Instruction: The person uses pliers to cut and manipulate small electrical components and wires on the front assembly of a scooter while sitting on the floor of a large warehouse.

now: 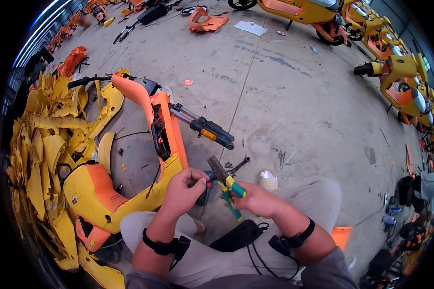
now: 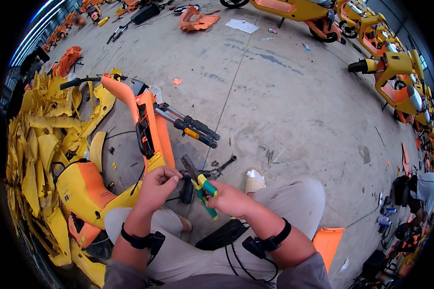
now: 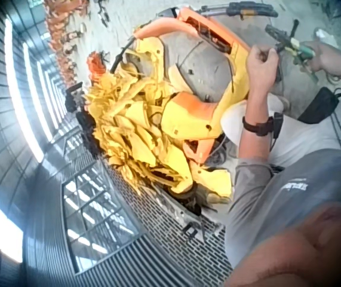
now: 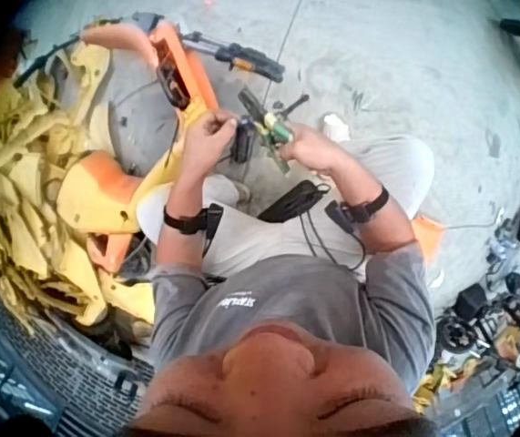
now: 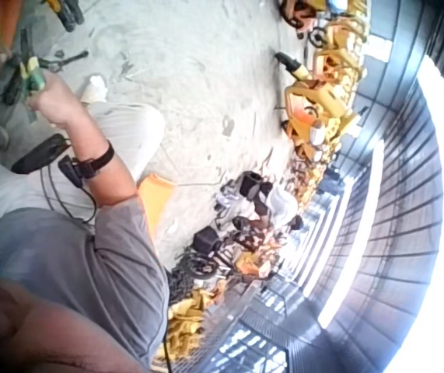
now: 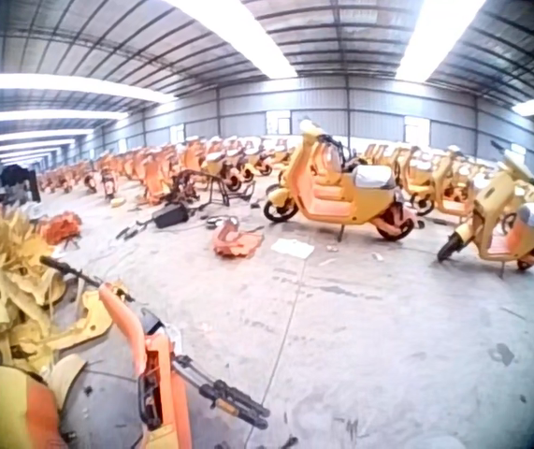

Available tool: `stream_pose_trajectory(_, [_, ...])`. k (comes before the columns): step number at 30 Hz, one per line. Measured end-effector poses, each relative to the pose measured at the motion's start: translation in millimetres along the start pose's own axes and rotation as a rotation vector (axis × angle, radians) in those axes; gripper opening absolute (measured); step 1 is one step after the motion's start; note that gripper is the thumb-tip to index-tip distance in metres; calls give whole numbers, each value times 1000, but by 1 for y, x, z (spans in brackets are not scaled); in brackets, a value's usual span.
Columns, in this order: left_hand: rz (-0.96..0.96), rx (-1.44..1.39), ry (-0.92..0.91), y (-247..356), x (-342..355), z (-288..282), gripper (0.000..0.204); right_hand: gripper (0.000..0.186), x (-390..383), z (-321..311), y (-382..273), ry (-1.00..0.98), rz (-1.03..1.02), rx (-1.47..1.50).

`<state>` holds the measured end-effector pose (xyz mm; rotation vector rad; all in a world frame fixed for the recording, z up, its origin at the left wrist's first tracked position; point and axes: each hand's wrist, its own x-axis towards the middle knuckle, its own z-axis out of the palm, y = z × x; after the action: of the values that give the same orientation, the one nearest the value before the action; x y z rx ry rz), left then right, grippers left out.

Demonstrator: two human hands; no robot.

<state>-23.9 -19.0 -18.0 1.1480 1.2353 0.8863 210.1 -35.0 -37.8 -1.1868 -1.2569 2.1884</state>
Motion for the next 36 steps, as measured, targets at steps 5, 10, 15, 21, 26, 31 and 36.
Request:
stream_pose_trajectory(5, [-8, 22, -6, -7, 2, -1, 5, 42, -1, 1, -2, 18, 13, -46])
stream_pose_trajectory(10, [9, 21, -19, -12, 4, -1, 5, 41, -6, 4, -11, 47, 22, -99])
stream_pose_trajectory(15, [-6, 13, -23, -12, 4, 0, 5, 41, -8, 4, -15, 64, 45, -239])
stream_pose_trajectory(21, [-5, 11, -28, -10, 4, 1, 5, 40, -10, 7, -18, 92, 55, -284])
stream_pose_trajectory(26, [3, 41, -28, -11, 4, 1, 5, 34, -10, 7, -19, 109, 24, -349])
stream_pose_trajectory(31, [-31, -5, -29, -4, 3, 2, 3, 27, -11, 12, -18, 165, 25, -376])
stream_pose_trajectory(36, [-19, -19, -41, 5, 1, 2, 2, 25, -9, 15, -14, 210, -99, -341])
